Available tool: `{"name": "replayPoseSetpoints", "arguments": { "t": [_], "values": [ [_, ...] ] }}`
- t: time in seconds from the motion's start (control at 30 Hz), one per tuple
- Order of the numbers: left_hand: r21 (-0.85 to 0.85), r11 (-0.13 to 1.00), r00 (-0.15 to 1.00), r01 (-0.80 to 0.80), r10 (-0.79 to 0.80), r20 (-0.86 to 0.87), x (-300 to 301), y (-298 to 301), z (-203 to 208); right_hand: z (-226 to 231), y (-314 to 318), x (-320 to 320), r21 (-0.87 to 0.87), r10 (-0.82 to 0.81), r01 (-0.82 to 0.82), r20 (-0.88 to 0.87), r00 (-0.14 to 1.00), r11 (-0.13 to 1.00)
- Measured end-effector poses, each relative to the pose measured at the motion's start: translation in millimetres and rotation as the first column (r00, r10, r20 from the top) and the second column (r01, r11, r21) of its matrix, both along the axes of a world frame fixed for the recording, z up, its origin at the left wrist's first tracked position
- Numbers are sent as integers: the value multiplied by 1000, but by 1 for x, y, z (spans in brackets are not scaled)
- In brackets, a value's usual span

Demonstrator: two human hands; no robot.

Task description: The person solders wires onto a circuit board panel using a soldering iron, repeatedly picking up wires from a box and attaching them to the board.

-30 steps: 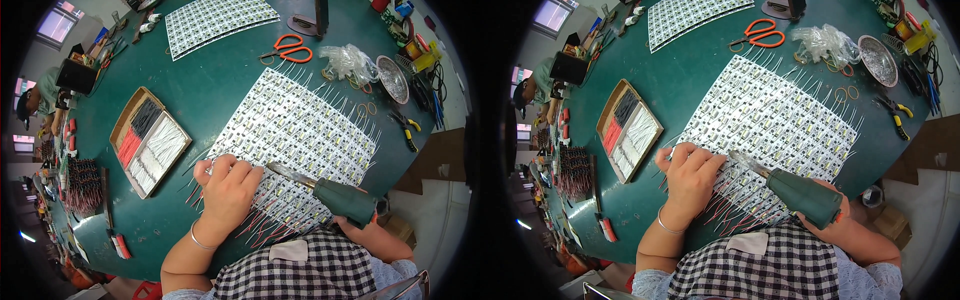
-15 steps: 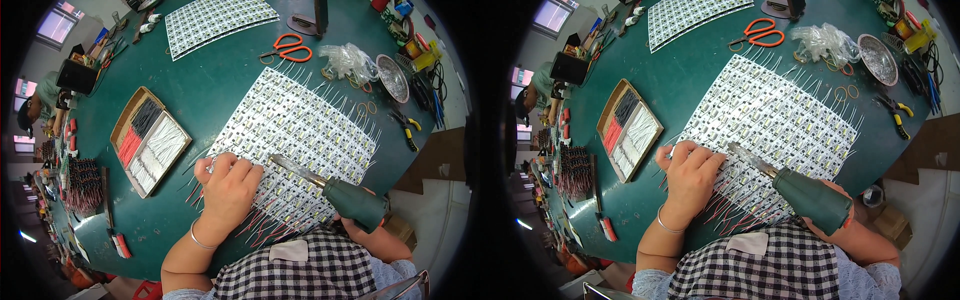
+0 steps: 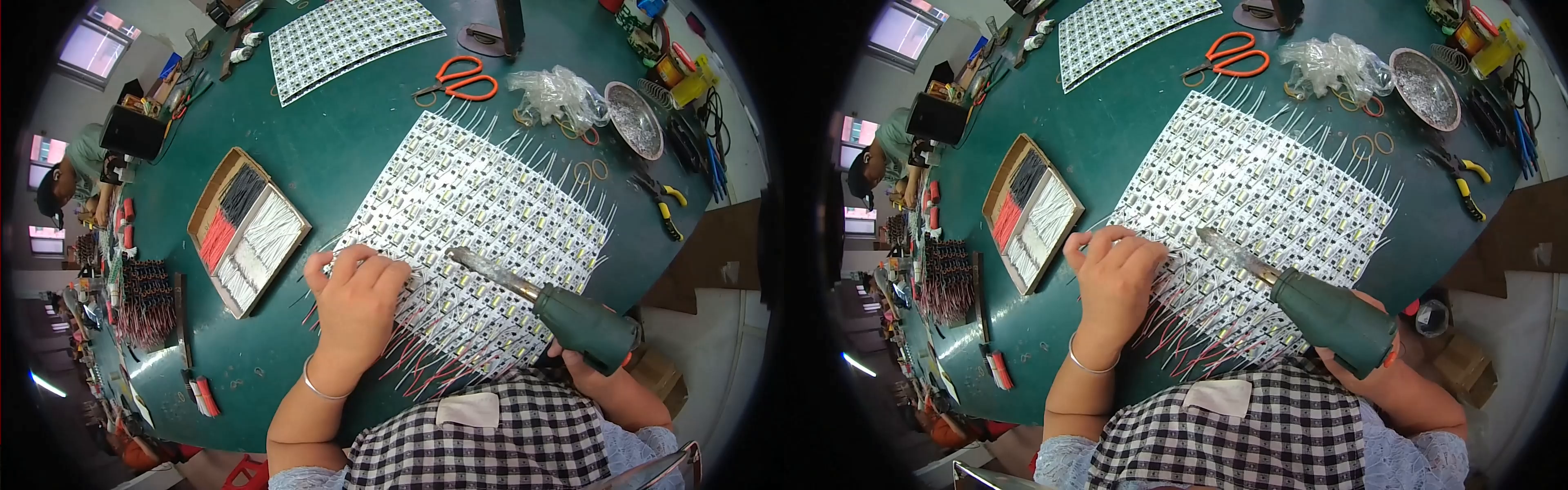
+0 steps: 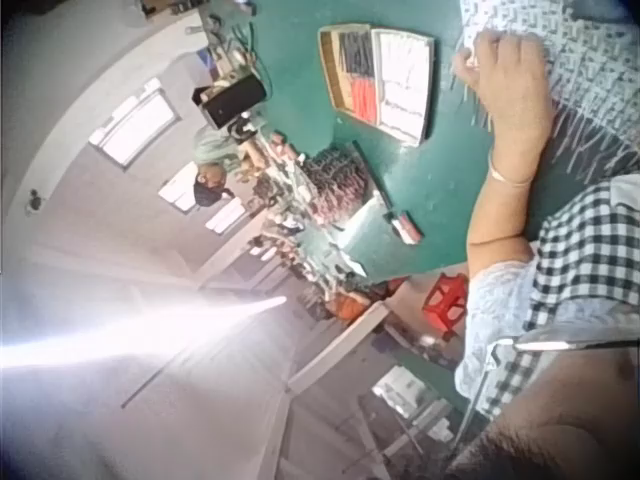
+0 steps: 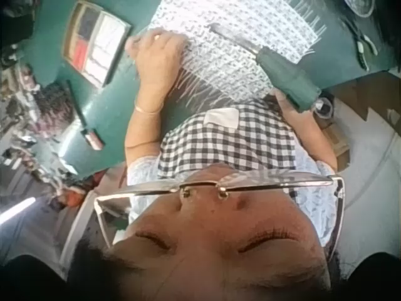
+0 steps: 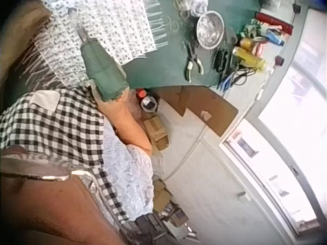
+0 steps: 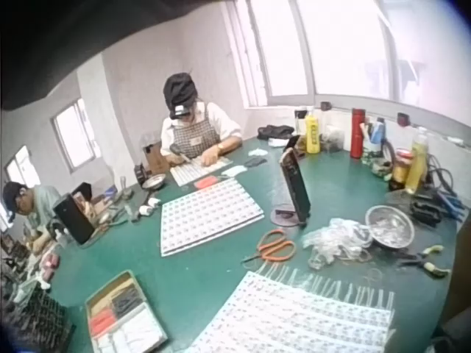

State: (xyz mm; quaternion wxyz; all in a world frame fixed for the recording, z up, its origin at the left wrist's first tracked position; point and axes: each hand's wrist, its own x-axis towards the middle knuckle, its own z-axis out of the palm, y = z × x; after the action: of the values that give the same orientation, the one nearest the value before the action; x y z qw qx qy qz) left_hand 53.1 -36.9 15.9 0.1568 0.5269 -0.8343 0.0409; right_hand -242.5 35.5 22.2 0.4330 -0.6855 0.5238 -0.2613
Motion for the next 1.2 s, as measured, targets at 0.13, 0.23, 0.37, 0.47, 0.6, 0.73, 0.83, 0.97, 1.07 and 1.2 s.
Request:
{"name": "replayPoseSetpoints", "arguments": {
  "t": [0.13, 0.23, 0.37, 0.47, 0.6, 0.73, 0.83, 0.97, 1.07, 1.2],
  "values": [
    [-89, 995, 996, -36, 28, -83, -8, 6, 14, -1, 10, -12, 247, -233, 172, 244, 941, 954],
    [-90, 996, 997, -10, 3, -81, -17, 11, 8, 0, 13, -9, 379, -375, 238, 346, 860, 894],
    [-26, 1000, 999, 7, -9, -50, -19, 15, -3, -11, 16, -16, 90, -83, 77, 70, 994, 993],
    [-15, 1000, 998, 16, -17, -54, -20, 15, -6, -17, 20, -12, 218, -196, 151, 203, 959, 964],
    [10, 999, 998, 39, -39, -47, -20, 13, -6, -17, 19, -9, 146, -95, 80, 99, 990, 986],
    [13, 999, 998, 38, -38, -50, -19, 13, -6, -17, 16, -8, 75, -17, 12, 66, 998, 997],
    [7, 999, 998, 47, -47, -48, -19, 11, -6, -17, 17, -3, 151, -118, 91, 179, 977, 984],
    [18, 999, 999, 46, -46, -25, -20, 11, -5, -13, 10, 0, -54, -17, 20, 59, 998, 998],
    [13, 999, 999, 37, -37, -9, -21, 12, -5, -2, 2, 4, -165, 78, -79, -12, 997, 983],
    [1, 1000, 1000, 27, -27, 2, -23, 12, -4, -6, 1, 1, -238, 129, -143, -73, 989, 961]
  ]
}}
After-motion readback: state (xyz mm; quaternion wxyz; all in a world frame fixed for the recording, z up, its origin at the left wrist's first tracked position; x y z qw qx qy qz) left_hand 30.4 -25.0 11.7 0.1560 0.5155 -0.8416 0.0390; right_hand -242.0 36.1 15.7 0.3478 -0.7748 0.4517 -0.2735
